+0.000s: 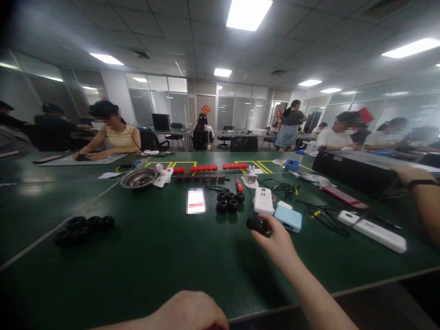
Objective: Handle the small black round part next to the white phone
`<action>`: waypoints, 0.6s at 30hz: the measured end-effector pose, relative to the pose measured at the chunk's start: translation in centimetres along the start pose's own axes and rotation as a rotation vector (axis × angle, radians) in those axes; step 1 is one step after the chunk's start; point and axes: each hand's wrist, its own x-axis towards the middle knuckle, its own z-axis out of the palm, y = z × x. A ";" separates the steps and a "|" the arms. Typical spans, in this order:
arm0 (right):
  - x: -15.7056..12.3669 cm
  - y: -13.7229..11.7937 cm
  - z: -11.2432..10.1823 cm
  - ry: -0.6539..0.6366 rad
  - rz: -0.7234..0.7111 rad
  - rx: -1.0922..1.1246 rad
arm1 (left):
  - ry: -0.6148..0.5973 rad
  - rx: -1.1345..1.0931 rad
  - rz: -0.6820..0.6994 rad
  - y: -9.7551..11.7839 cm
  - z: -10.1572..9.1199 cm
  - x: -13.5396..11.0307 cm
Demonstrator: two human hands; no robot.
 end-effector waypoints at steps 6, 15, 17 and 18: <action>4.9 0.6 5.2 0.000 -0.024 -0.323 | 0.206 0.290 -0.023 -2.2 -2.9 0.4; 8.5 0.9 7.3 -0.066 0.041 -0.523 | 0.202 0.203 -0.035 -6.1 -2.3 1.2; 8.9 1.0 8.0 -0.066 0.026 -0.538 | 0.186 0.183 -0.007 -6.6 -2.4 1.2; 9.0 1.1 8.3 -0.060 0.017 -0.541 | 0.180 0.178 0.009 -6.8 -2.4 1.2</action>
